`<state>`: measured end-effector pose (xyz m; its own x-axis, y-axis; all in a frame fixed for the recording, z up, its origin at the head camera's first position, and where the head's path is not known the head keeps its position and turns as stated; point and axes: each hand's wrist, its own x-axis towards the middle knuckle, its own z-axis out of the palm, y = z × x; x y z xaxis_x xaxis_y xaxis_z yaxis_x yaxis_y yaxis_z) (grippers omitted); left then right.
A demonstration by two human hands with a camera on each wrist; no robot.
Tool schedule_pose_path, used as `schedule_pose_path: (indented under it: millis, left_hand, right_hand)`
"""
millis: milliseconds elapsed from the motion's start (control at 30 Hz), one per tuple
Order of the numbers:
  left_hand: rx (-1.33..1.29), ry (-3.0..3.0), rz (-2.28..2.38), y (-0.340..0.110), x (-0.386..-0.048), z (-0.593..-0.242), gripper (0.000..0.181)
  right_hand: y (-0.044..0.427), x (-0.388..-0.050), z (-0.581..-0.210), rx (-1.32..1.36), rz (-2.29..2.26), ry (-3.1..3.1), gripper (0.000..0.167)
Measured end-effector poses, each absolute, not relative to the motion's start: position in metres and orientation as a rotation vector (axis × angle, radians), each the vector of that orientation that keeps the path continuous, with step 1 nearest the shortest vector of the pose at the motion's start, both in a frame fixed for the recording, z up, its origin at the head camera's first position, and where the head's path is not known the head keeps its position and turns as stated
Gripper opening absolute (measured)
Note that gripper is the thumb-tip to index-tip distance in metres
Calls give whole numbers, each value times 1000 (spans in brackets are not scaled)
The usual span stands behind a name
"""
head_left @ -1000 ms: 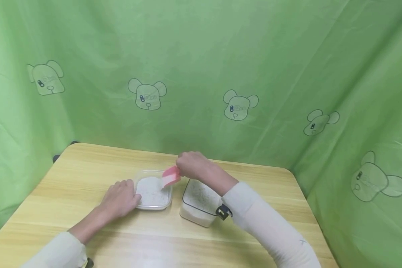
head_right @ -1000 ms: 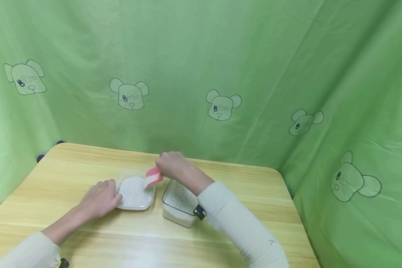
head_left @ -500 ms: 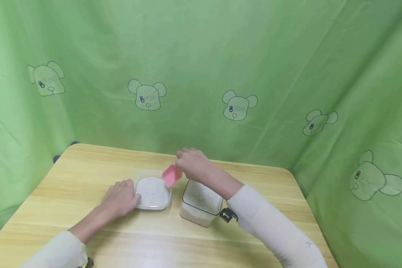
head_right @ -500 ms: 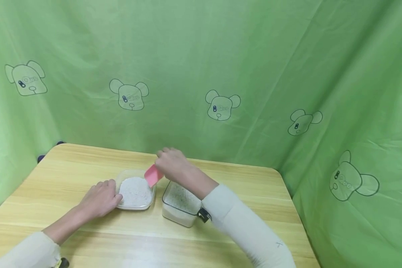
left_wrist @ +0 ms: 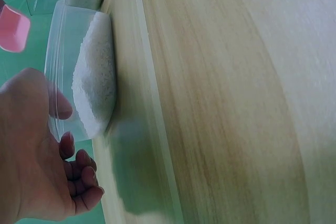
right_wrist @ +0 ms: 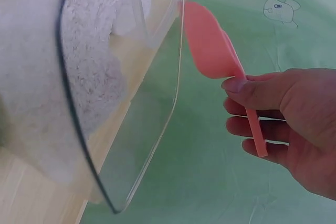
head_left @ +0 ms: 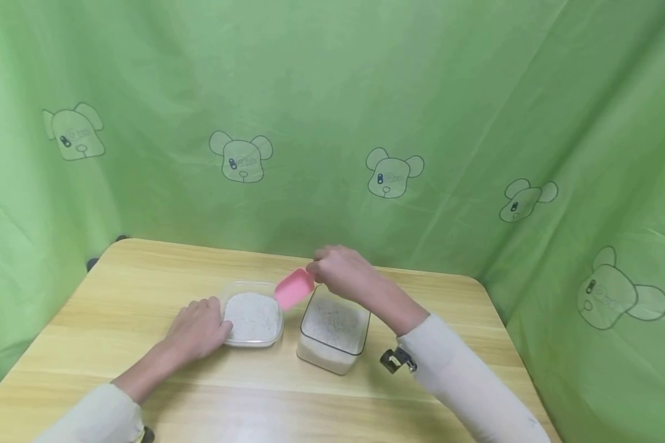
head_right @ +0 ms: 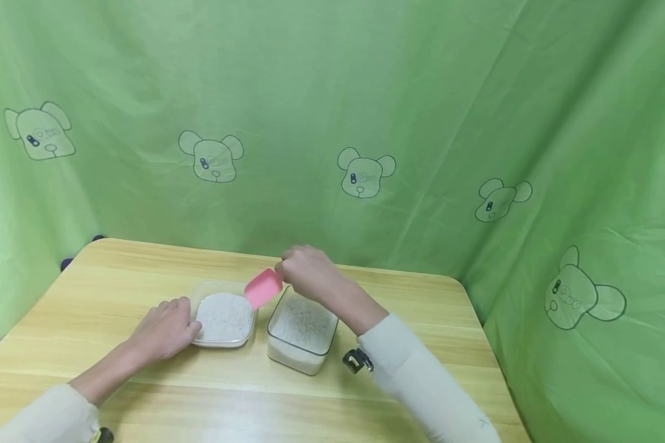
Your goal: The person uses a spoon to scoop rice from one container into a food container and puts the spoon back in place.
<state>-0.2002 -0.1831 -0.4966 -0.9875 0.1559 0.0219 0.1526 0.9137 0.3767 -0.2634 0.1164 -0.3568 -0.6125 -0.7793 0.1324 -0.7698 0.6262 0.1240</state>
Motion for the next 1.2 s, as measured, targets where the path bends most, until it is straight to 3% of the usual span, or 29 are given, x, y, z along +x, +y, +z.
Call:
schedule_pose_path:
  millis: [1200]
  left_hand:
    - [247,3066,575,-184,-201,-498,26]
  right_hand:
    - [166,-242,-344,1246,32,-2609,13]
